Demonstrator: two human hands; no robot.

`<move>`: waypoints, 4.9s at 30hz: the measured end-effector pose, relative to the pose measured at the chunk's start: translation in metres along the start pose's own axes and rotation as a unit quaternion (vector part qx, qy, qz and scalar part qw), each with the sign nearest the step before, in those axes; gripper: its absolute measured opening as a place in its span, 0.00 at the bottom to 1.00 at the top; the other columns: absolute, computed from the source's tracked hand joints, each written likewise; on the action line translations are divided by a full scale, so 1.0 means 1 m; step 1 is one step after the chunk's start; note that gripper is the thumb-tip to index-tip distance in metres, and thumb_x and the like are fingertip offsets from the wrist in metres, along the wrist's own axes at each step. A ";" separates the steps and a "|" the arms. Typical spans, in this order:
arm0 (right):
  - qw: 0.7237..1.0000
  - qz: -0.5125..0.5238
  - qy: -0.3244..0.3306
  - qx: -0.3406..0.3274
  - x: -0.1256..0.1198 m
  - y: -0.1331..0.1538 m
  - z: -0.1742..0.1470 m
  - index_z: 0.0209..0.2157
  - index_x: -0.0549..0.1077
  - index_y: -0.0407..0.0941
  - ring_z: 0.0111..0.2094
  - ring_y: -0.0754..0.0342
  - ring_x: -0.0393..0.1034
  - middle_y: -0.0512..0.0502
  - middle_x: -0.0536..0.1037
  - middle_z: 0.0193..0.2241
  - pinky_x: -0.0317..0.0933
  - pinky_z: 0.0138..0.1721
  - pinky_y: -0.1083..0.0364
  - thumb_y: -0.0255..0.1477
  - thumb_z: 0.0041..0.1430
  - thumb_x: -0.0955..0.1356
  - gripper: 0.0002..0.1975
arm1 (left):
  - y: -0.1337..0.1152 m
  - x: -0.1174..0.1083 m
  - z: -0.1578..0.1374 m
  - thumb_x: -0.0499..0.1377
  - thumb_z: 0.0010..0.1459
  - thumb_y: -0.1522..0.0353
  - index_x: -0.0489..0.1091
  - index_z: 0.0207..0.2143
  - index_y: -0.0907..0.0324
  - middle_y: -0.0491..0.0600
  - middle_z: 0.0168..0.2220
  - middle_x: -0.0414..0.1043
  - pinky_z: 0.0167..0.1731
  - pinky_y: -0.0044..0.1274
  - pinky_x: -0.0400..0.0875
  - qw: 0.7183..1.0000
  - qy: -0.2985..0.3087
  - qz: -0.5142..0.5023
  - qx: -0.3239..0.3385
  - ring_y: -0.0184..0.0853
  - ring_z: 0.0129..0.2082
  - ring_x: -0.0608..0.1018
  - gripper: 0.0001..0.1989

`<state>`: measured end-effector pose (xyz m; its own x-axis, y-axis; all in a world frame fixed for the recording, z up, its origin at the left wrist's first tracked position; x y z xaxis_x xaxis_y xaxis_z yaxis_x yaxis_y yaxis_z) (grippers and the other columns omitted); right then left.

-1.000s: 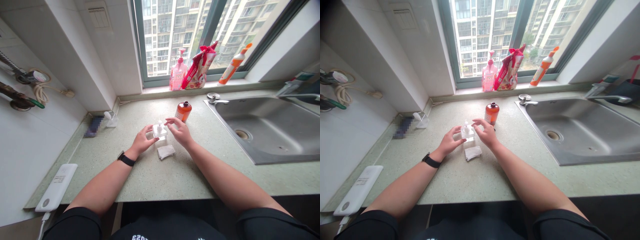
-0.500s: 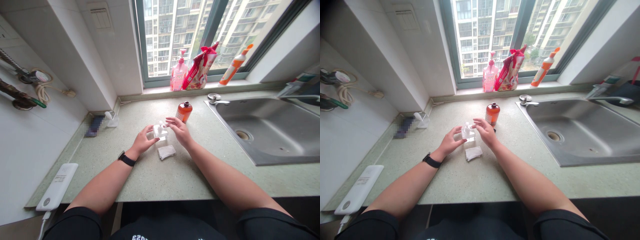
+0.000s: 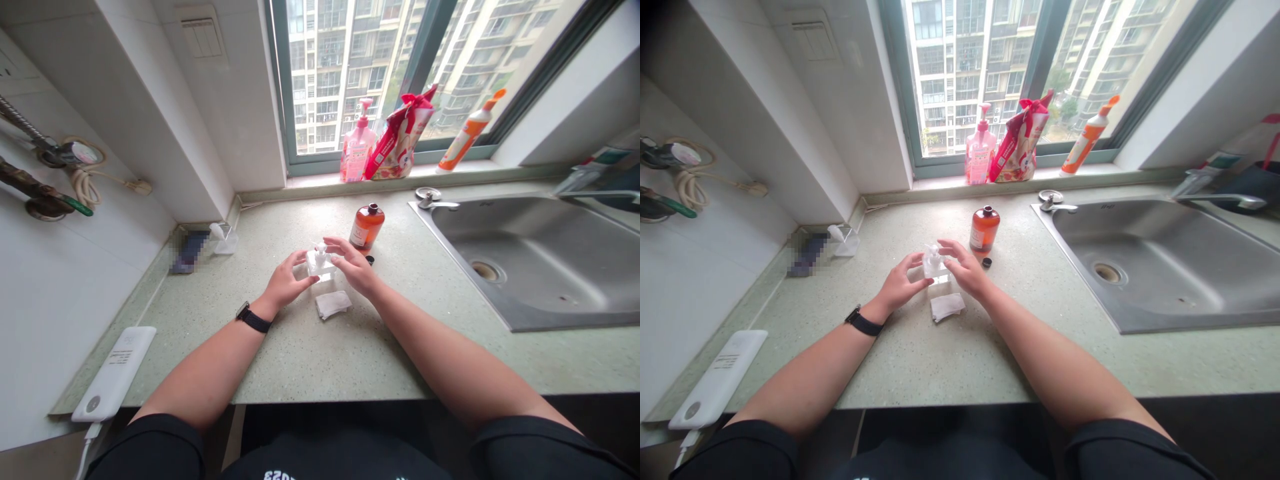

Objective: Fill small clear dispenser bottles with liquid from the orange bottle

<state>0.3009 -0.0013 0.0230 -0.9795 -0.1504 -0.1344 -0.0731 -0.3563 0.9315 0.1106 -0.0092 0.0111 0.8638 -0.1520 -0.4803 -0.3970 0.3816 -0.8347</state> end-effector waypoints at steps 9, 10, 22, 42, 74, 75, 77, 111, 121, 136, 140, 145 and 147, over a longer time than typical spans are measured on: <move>0.997 0.024 -0.078 0.004 -0.024 -0.002 0.004 0.56 0.73 0.51 0.55 0.42 0.78 0.45 0.85 0.47 0.64 0.63 0.37 0.32 0.63 0.68 0.19 | -0.001 0.000 0.000 0.74 0.58 0.58 0.68 0.64 0.56 0.59 0.62 0.76 0.62 0.45 0.74 1.000 0.003 0.005 -0.005 0.52 0.61 0.80 0.34; 0.998 0.025 -0.062 0.000 -0.019 -0.002 0.003 0.57 0.72 0.52 0.58 0.42 0.76 0.45 0.84 0.49 0.63 0.64 0.37 0.31 0.63 0.68 0.20 | -0.001 0.000 0.000 0.74 0.58 0.58 0.68 0.64 0.55 0.59 0.62 0.76 0.62 0.45 0.74 1.000 0.003 0.005 -0.004 0.52 0.61 0.80 0.35; 0.999 -0.029 -0.021 -0.019 -0.020 -0.004 0.005 0.57 0.75 0.51 0.56 0.42 0.78 0.45 0.85 0.47 0.64 0.64 0.35 0.33 0.65 0.69 0.19 | 0.002 0.000 0.000 0.74 0.59 0.57 0.67 0.65 0.55 0.60 0.62 0.75 0.62 0.47 0.74 1.000 0.003 0.003 0.005 0.53 0.61 0.80 0.36; 0.970 -0.202 0.050 -0.121 0.003 0.021 -0.001 0.54 0.81 0.54 0.66 0.40 0.69 0.40 0.75 0.62 0.62 0.69 0.35 0.41 0.70 0.70 0.15 | -0.013 -0.001 -0.003 0.73 0.60 0.58 0.68 0.65 0.55 0.58 0.65 0.74 0.66 0.42 0.71 0.995 -0.016 0.041 0.093 0.47 0.62 0.79 0.34; 0.989 -0.053 -0.091 -0.104 -0.057 0.067 0.001 0.47 0.83 0.52 0.57 0.42 0.75 0.42 0.79 0.50 0.72 0.60 0.41 0.52 0.62 0.74 0.21 | -0.012 -0.012 -0.003 0.56 0.71 0.46 0.66 0.65 0.55 0.61 0.62 0.73 0.65 0.44 0.70 0.997 -0.036 -0.021 0.068 0.48 0.60 0.79 0.30; 0.985 -0.048 -0.119 -0.115 -0.072 0.074 0.001 0.47 0.82 0.52 0.58 0.41 0.74 0.41 0.78 0.51 0.73 0.60 0.41 0.52 0.61 0.75 0.22 | -0.010 -0.012 -0.002 0.55 0.72 0.47 0.66 0.64 0.56 0.61 0.61 0.74 0.64 0.44 0.70 0.997 -0.039 -0.027 0.061 0.47 0.60 0.79 0.29; 0.971 -0.054 -0.189 -0.135 -0.107 0.086 -0.001 0.47 0.82 0.52 0.59 0.39 0.74 0.41 0.77 0.52 0.72 0.61 0.39 0.52 0.61 0.74 0.21 | -0.006 -0.012 -0.001 0.54 0.73 0.47 0.67 0.63 0.57 0.61 0.59 0.76 0.64 0.44 0.71 0.997 -0.043 -0.033 0.052 0.47 0.59 0.80 0.28; 0.897 -0.252 -0.362 0.011 -0.270 -0.058 0.008 0.41 0.83 0.45 0.59 0.41 0.73 0.39 0.78 0.49 0.59 0.70 0.39 0.44 0.57 0.75 0.18 | 0.007 -0.009 0.001 0.53 0.72 0.48 0.72 0.59 0.57 0.57 0.54 0.80 0.65 0.43 0.70 0.999 -0.043 -0.022 -0.007 0.46 0.58 0.80 0.26; 0.903 -0.190 -0.384 0.036 -0.273 -0.055 -0.003 0.55 0.76 0.45 0.58 0.40 0.73 0.36 0.76 0.56 0.64 0.65 0.35 0.42 0.56 0.72 0.27 | 0.002 -0.018 0.001 0.54 0.73 0.53 0.72 0.58 0.57 0.57 0.54 0.80 0.64 0.42 0.71 0.998 -0.066 -0.011 0.018 0.45 0.57 0.81 0.22; 0.846 -0.264 -0.407 -0.221 -0.161 0.067 -0.028 0.51 0.74 0.48 0.49 0.45 0.78 0.44 0.80 0.45 0.73 0.54 0.41 0.23 0.56 0.66 0.20 | 0.019 -0.165 -0.007 0.69 0.59 0.67 0.67 0.61 0.57 0.58 0.60 0.71 0.70 0.43 0.62 0.890 -0.411 0.193 0.035 0.48 0.64 0.72 0.29; 0.880 -0.306 -0.249 -0.265 -0.094 0.070 -0.020 0.42 0.78 0.50 0.41 0.46 0.79 0.46 0.83 0.37 0.73 0.48 0.44 0.21 0.61 0.66 0.13 | 0.061 -0.202 -0.010 0.75 0.50 0.66 0.59 0.66 0.59 0.63 0.64 0.64 0.70 0.47 0.60 0.861 -0.448 0.230 -0.074 0.55 0.68 0.67 0.45; 0.902 -0.323 -0.015 -0.285 -0.028 0.056 -0.019 0.40 0.80 0.50 0.36 0.48 0.77 0.46 0.82 0.34 0.72 0.41 0.48 0.17 0.63 0.64 0.17 | 0.107 -0.208 -0.005 0.77 0.45 0.66 0.56 0.66 0.59 0.63 0.61 0.66 0.68 0.51 0.60 0.868 -0.408 0.214 -0.185 0.59 0.67 0.67 0.50; 0.901 -0.329 0.025 -0.283 -0.018 0.051 -0.019 0.40 0.80 0.50 0.36 0.49 0.76 0.46 0.82 0.34 0.71 0.40 0.48 0.16 0.62 0.63 0.18 | 0.113 -0.209 -0.005 0.76 0.47 0.67 0.57 0.65 0.59 0.62 0.58 0.68 0.68 0.51 0.60 0.871 -0.405 0.203 -0.193 0.58 0.66 0.68 0.48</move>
<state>0.3185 -0.0343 0.0663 -0.7486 0.2287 -0.6224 -0.5133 -0.7940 0.3256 -0.1167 0.0610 0.0158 0.5021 0.6756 -0.5398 -0.6598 -0.1043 -0.7442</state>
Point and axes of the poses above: each hand's wrist, its own z-axis towards the middle knuckle, its own x-axis out of the palm, y = z × x, the point moved 8 cm from there along z, towards the middle knuckle
